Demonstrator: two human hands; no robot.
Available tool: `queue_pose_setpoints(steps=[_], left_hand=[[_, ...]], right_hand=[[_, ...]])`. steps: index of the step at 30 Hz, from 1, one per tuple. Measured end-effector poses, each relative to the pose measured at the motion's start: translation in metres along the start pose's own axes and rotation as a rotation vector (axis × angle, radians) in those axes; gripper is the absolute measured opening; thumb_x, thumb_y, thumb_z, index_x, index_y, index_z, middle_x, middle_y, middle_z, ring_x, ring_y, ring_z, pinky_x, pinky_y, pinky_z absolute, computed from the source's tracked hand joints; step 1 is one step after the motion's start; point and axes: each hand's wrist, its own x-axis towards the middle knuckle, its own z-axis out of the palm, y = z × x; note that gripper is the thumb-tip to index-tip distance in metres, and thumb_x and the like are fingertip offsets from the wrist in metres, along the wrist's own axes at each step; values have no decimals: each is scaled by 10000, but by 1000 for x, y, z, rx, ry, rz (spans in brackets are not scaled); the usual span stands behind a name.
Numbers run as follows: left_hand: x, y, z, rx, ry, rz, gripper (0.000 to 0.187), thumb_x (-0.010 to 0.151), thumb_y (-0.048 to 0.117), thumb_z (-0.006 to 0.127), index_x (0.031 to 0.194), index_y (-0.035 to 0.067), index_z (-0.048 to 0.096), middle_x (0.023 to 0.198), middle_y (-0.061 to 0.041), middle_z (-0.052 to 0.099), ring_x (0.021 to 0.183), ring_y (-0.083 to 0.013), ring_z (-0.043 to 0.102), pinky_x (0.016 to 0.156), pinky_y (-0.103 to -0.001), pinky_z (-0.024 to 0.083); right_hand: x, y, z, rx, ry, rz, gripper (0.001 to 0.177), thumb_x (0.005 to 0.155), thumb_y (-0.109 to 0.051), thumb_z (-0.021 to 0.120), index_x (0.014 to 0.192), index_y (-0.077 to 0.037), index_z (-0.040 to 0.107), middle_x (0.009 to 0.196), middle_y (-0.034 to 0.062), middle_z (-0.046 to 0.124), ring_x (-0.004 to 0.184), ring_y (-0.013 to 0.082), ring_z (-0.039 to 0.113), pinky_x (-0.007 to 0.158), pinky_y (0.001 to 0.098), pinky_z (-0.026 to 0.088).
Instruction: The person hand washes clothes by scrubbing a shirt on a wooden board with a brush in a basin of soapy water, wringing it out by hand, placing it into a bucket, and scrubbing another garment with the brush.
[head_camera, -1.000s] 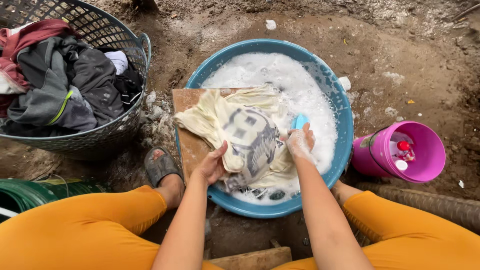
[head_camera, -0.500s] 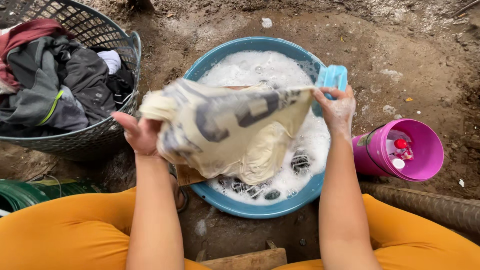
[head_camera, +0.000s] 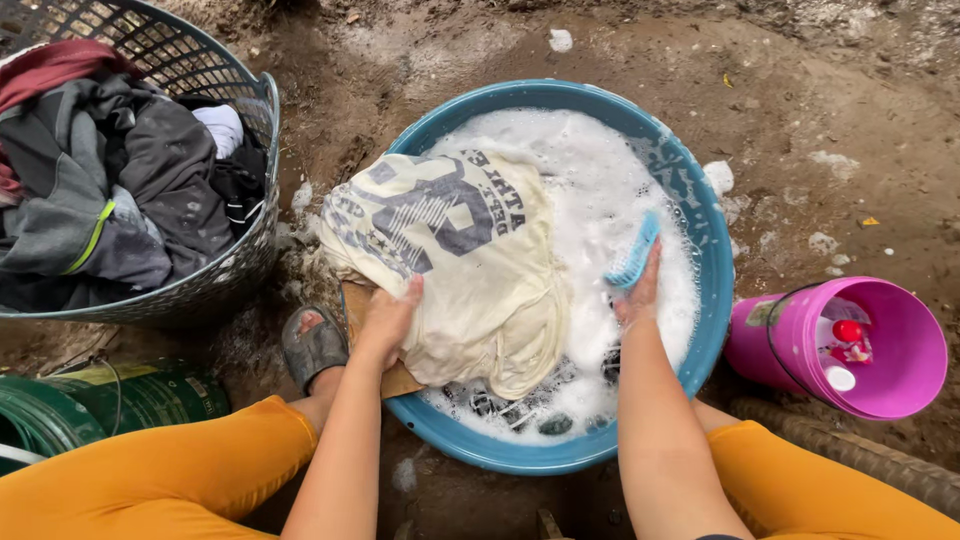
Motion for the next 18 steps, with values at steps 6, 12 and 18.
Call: queue_pose_setpoints(steps=[6,12,18], left_hand=[[-79,77,-41,-17,172,101,471,977,391,593,1229,0,664,1132,-158,754,955,-243,680,803,-371,545],[-127,79,-89,411,125,168,457,1003,389,597,1277,30,670,1102,-157,728,940,-212,620,814,-376,497],[-58,45,-114,33,215,126,378,1015,336,597,1145,-6,693,1003,-131,748,832,-195,637,720,-386,526]], right_hand=[[18,16,-16,-24,-8,58,990,877,-851,233,1602,-187,347,1610,38,444,1457,242,414,1174,396,357],[-15,8,34,761,-928,170,775,1067,-661,547,1541,-50,504,1443,154,575,1288,299,594,1166,416,494],[-196,20,259,-232,-537,-298,298,1019,-312,658,1262,-150,599,1122,43,649,977,159,651,773,262,584]])
